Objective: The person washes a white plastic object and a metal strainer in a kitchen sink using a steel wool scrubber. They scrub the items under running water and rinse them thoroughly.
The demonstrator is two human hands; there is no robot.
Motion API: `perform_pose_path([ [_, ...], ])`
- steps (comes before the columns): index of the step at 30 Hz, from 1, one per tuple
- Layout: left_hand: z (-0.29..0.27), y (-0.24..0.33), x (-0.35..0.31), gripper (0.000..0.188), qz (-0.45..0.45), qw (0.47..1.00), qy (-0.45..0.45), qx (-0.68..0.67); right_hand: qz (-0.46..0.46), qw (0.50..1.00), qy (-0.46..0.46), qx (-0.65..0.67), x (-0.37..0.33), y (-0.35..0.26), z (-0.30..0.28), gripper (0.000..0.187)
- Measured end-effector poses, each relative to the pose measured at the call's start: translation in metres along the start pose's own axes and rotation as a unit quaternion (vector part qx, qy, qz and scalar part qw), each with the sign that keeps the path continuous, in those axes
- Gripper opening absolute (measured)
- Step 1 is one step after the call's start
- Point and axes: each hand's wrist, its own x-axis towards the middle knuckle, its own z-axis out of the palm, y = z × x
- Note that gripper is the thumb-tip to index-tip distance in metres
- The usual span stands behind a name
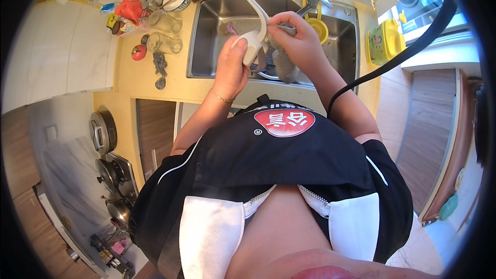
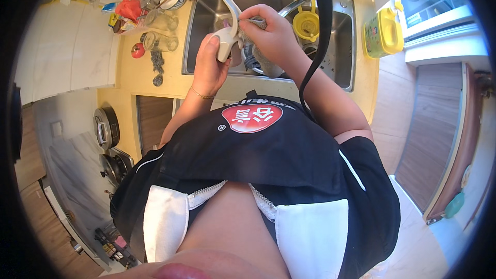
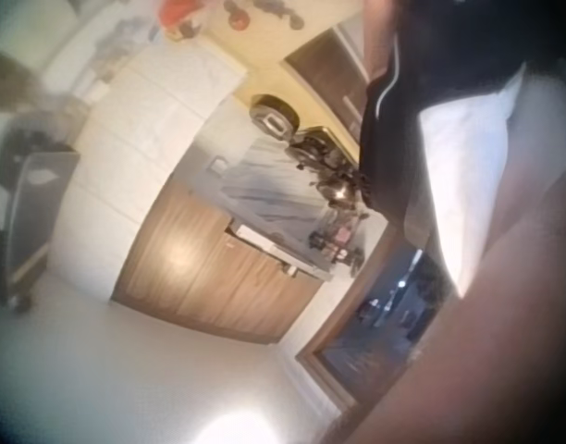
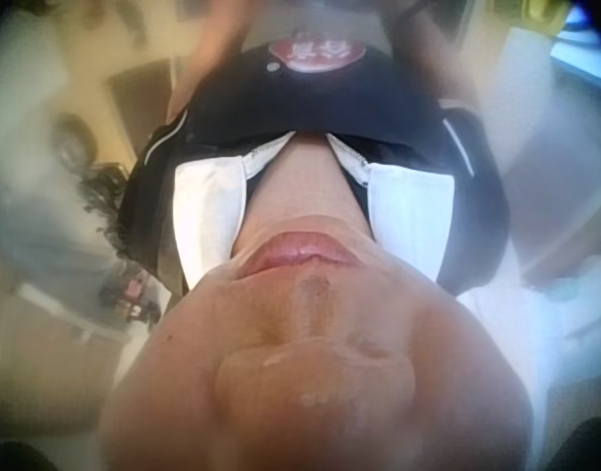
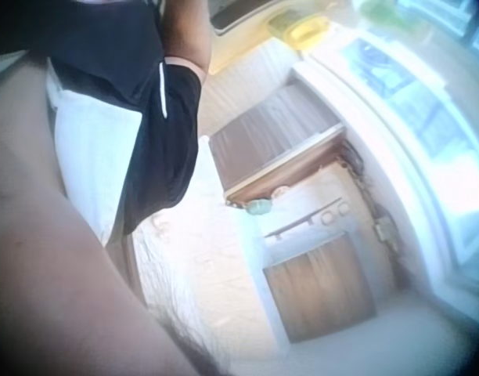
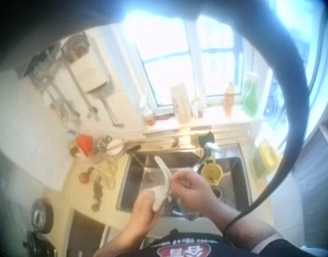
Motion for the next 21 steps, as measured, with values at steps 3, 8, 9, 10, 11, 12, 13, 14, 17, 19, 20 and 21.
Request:
perform_pose_path([
  [3, 0.002, -0.003, -0.007, 0.026, 0.052, 0.989, 0.013, 0.141, 0.082, 0.996, -0.011, 0.02, 0.009, -0.005, -0.003, 0.021],
  [8, 0.007, -0.001, -0.008, 0.026, 0.069, 0.989, 0.042, 0.123, 0.093, 0.995, -0.027, 0.03, 0.022, 0.013, 0.0, 0.026],
  [9, 0.007, -0.001, -0.006, 0.026, 0.057, 0.995, 0.06, 0.054, 0.087, 0.996, -0.028, 0.012, 0.019, 0.017, 0.003, 0.027],
  [10, 0.007, 0.0, -0.001, 0.027, 0.061, 0.995, 0.065, 0.046, 0.114, 0.993, -0.026, 0.002, 0.009, 0.005, 0.009, 0.03],
  [11, 0.007, 0.001, 0.001, 0.028, 0.046, 0.996, 0.068, 0.031, 0.08, 0.996, -0.007, -0.032, 0.002, 0.023, 0.018, 0.031],
  [12, 0.007, 0.003, 0.0, 0.029, 0.03, 0.997, 0.073, 0.016, 0.096, 0.995, 0.006, -0.026, -0.001, 0.024, 0.021, 0.032],
  [13, 0.009, 0.006, 0.0, 0.03, 0.015, 0.997, 0.077, 0.002, 0.111, 0.993, 0.019, -0.02, -0.005, 0.022, 0.023, 0.033],
  [14, 0.012, 0.009, 0.001, 0.031, 0.029, 0.996, 0.082, -0.015, 0.133, 0.991, -0.001, -0.01, -0.008, 0.021, 0.021, 0.033],
  [17, 0.014, 0.019, 0.009, 0.035, 0.076, 0.993, 0.082, -0.04, 0.182, 0.982, -0.028, 0.05, -0.014, 0.017, 0.013, 0.034],
  [19, 0.009, 0.02, 0.016, 0.037, 0.108, 0.991, 0.07, -0.03, 0.199, 0.972, -0.013, 0.121, -0.016, 0.008, 0.005, 0.034],
  [20, 0.009, 0.02, 0.015, 0.036, 0.099, 0.991, 0.08, -0.034, 0.198, 0.97, -0.006, 0.143, -0.012, 0.005, 0.001, 0.032],
  [21, 0.012, 0.022, 0.013, 0.036, 0.086, 0.992, 0.087, -0.036, 0.186, 0.97, 0.001, 0.158, -0.01, 0.004, -0.003, 0.033],
])
